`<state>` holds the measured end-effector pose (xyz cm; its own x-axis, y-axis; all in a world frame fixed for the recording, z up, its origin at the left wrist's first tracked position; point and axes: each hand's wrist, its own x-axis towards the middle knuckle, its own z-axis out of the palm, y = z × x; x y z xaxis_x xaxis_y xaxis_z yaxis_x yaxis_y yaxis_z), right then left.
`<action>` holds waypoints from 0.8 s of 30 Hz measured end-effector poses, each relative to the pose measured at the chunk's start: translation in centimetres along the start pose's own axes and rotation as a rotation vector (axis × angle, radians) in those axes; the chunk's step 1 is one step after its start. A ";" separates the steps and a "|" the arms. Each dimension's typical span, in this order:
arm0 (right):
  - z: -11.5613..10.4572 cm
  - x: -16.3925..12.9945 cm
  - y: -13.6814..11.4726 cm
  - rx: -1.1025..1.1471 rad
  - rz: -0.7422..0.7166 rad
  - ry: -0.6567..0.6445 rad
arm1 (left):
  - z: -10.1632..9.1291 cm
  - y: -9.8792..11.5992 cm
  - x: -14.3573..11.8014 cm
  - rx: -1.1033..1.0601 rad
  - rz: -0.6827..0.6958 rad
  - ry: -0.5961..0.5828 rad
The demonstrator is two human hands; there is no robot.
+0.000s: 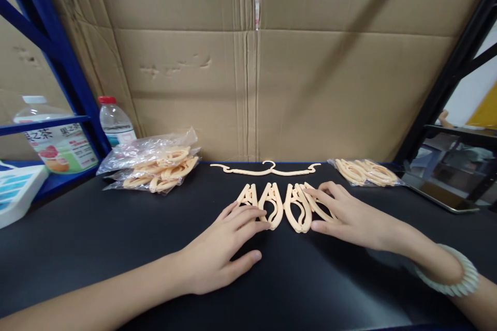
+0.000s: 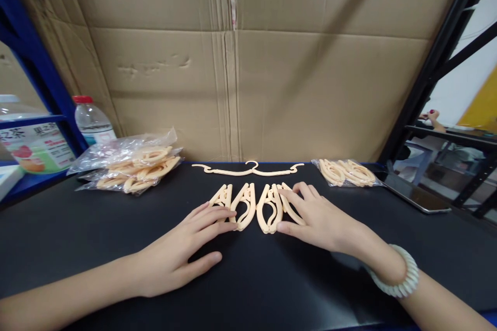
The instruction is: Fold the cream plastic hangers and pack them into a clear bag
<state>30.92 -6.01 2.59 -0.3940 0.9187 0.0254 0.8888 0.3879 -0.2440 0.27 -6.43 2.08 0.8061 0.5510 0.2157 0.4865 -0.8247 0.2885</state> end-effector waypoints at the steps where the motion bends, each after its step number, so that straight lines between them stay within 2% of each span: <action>1: -0.1 -0.2 -0.2 -0.011 -0.032 -0.021 | 0.1 -0.1 -0.1 0.003 -0.007 0.005; 3: -0.1 -0.5 -0.6 -0.020 -0.074 -0.092 | 0.3 -0.1 -0.2 0.017 -0.023 -0.001; 7: 0.7 -0.8 -1.2 -0.020 -0.098 -0.201 | 0.4 0.0 -0.5 0.045 -0.030 -0.091; 12: 2.2 -0.6 -1.6 -0.014 -0.171 -0.101 | 0.1 0.3 -0.6 0.061 -0.055 -0.182; 15: 2.5 -0.3 -2.2 -0.009 -0.190 -0.057 | -0.1 0.3 -0.6 0.058 -0.052 -0.170; 24: 3.2 0.9 -3.7 -0.070 -0.120 -0.001 | -0.3 -0.8 -0.7 0.068 -0.074 -0.131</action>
<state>26.53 -6.87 0.44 -0.4991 0.8651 0.0494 0.8492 0.4997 -0.1708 -0.77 -6.13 2.01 0.8024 0.5925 0.0716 0.5639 -0.7919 0.2343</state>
